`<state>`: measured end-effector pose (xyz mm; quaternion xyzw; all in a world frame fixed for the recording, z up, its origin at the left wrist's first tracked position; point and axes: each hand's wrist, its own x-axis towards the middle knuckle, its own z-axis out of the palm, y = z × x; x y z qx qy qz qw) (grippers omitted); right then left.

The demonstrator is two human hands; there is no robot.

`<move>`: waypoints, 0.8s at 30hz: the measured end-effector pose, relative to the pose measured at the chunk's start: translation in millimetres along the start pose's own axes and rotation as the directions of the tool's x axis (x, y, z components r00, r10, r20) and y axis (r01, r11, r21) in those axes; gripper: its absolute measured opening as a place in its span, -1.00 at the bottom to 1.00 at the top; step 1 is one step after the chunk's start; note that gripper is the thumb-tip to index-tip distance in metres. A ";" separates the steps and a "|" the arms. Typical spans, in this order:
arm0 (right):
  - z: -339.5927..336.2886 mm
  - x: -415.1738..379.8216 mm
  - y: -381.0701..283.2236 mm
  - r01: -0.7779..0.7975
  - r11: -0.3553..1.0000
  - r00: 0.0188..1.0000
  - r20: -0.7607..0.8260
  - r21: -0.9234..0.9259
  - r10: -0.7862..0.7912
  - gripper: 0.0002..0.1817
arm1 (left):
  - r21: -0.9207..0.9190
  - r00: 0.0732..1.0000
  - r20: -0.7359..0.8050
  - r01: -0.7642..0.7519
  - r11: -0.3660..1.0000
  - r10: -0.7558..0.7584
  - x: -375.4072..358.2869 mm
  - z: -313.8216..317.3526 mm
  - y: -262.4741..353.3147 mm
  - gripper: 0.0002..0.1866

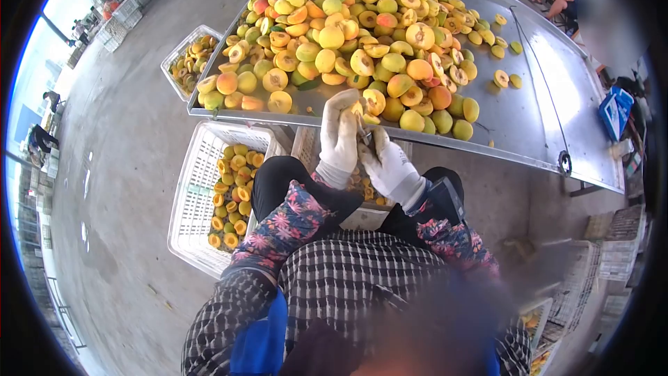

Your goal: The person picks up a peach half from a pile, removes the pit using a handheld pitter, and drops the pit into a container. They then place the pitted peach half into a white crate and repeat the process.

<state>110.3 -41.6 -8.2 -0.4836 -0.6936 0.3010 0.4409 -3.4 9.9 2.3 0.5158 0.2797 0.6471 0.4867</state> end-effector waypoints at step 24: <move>-15.5 -9.1 -15.3 -0.379 0.865 0.898 0.356 0.328 0.259 -0.67 | 0.129 0.746 0.163 0.633 0.764 -0.646 28.1 -19.5 12.7 -0.20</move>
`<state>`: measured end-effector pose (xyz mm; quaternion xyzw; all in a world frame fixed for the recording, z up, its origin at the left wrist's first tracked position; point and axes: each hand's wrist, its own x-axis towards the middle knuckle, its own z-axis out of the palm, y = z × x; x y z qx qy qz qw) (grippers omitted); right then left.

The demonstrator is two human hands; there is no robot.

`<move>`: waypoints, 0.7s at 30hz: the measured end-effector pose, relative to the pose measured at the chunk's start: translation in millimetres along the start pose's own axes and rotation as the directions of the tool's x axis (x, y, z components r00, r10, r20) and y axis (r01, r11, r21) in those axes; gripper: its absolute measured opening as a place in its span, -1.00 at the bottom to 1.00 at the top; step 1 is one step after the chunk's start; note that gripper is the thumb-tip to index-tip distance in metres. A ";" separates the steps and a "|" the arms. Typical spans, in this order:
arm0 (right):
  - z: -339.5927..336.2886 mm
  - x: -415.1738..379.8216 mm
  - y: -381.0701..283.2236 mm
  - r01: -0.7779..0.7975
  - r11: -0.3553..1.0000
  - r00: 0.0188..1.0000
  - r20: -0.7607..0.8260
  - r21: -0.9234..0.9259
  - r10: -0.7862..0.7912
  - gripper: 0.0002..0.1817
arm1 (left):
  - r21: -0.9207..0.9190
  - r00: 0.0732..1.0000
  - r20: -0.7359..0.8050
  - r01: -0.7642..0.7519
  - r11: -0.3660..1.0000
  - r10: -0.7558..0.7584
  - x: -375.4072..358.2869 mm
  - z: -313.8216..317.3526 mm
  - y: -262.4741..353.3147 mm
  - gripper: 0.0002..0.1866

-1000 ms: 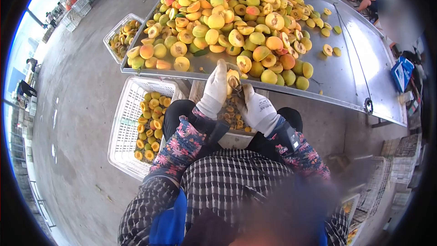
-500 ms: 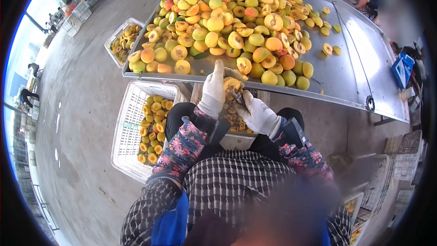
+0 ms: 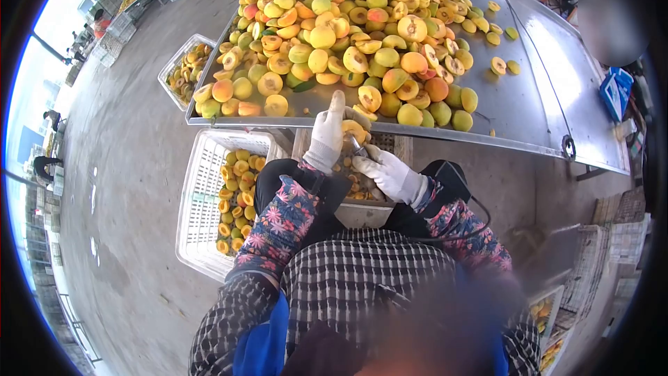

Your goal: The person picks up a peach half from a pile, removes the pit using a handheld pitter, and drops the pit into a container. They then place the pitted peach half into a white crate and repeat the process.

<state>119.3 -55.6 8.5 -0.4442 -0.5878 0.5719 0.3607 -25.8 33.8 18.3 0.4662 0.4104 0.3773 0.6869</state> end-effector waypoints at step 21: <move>-9.0 -12.8 9.5 -0.466 0.343 0.884 0.449 0.816 0.132 -0.63 | -0.449 0.987 0.010 0.148 0.881 -0.160 -5.5 17.7 -0.2 -0.32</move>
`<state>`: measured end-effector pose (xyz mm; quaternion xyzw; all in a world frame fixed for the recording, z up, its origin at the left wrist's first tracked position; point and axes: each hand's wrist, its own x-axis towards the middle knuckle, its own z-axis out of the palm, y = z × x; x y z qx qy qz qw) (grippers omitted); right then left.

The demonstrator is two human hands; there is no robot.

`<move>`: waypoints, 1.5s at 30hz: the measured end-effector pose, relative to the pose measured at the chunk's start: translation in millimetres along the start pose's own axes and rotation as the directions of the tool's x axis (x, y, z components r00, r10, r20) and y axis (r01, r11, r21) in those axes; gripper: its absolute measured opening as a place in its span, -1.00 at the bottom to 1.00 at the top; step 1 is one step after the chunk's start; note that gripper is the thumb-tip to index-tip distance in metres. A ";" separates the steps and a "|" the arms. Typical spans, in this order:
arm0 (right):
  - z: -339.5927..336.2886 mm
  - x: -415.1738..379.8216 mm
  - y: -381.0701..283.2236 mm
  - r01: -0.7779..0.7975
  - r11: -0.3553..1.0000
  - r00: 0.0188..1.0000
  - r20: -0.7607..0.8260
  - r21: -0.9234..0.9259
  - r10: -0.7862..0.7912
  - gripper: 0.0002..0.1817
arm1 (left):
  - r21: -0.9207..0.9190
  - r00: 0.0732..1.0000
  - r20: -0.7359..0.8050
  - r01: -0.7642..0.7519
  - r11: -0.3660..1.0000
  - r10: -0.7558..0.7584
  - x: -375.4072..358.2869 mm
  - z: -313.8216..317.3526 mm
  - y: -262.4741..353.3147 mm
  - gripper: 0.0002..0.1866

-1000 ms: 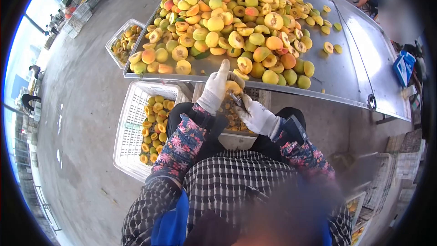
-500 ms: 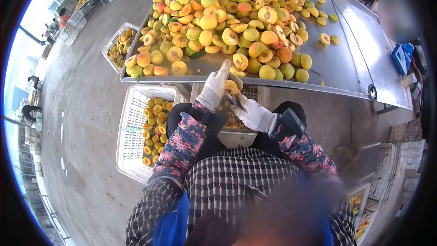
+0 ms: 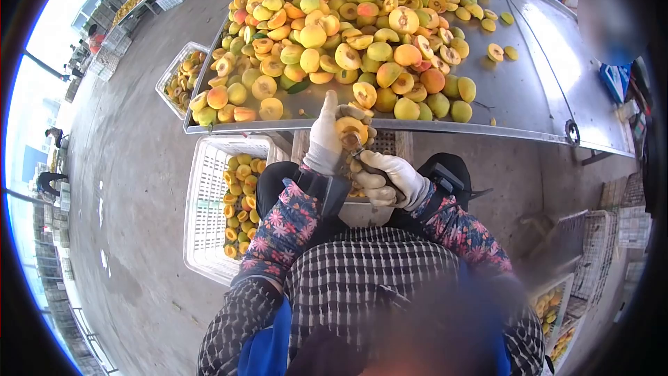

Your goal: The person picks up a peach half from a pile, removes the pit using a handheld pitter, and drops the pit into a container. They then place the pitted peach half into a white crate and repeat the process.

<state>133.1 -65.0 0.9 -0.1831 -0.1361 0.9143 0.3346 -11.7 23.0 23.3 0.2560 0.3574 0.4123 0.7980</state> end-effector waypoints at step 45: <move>-30.2 -27.1 18.6 -0.252 -0.019 0.760 -0.186 -0.968 -0.622 -0.52 | 0.970 0.946 0.232 -0.207 -0.129 0.226 106.9 -21.2 25.1 -0.32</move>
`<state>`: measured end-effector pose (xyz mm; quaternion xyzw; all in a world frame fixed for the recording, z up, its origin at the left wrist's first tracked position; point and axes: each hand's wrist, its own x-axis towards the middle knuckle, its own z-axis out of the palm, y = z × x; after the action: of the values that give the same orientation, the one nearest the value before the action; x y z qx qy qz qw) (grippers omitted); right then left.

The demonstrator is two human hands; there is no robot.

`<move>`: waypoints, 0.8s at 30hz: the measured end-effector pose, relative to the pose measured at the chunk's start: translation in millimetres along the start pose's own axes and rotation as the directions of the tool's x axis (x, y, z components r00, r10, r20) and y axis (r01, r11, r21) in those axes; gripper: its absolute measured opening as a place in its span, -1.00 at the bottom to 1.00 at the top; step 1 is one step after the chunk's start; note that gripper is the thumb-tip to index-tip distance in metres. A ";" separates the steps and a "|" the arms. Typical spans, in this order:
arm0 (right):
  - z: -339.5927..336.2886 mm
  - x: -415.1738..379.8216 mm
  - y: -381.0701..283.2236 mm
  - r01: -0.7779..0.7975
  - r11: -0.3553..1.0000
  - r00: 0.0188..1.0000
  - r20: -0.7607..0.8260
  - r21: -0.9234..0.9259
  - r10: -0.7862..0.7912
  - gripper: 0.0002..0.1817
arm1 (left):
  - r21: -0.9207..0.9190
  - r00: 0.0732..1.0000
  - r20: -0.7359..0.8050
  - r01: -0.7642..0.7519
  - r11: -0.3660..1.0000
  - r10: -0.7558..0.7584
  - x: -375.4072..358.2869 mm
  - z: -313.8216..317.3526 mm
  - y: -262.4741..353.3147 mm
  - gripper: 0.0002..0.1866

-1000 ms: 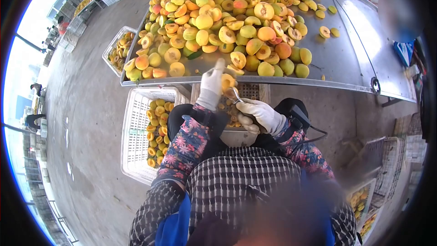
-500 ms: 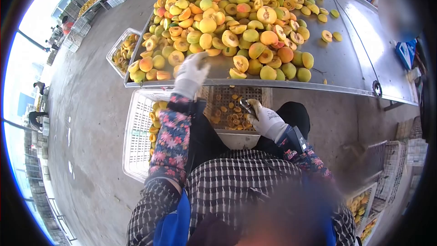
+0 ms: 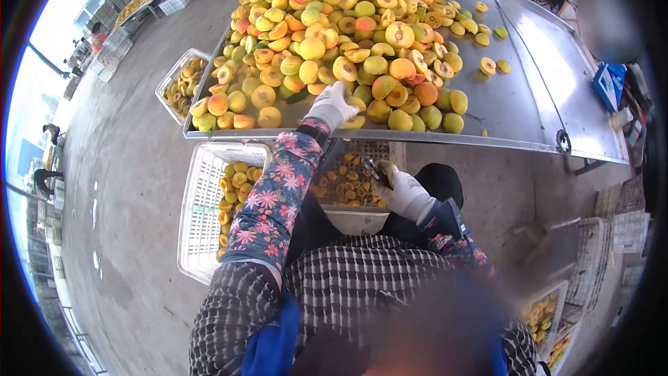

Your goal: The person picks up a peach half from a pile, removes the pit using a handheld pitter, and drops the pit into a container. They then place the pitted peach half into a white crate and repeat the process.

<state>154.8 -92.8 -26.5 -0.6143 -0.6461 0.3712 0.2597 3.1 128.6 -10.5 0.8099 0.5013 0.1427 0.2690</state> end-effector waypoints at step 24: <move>-16.3 33.4 -63.9 0.294 0.899 0.870 -0.298 -0.325 -0.392 -0.47 | -0.979 0.994 0.084 0.070 -0.192 -0.067 -118.3 -31.2 60.6 -0.40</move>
<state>125.5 -55.3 30.1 -0.5747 -0.7322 0.1099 0.3487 -22.1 11.2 54.6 0.2806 0.2520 0.4615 0.8030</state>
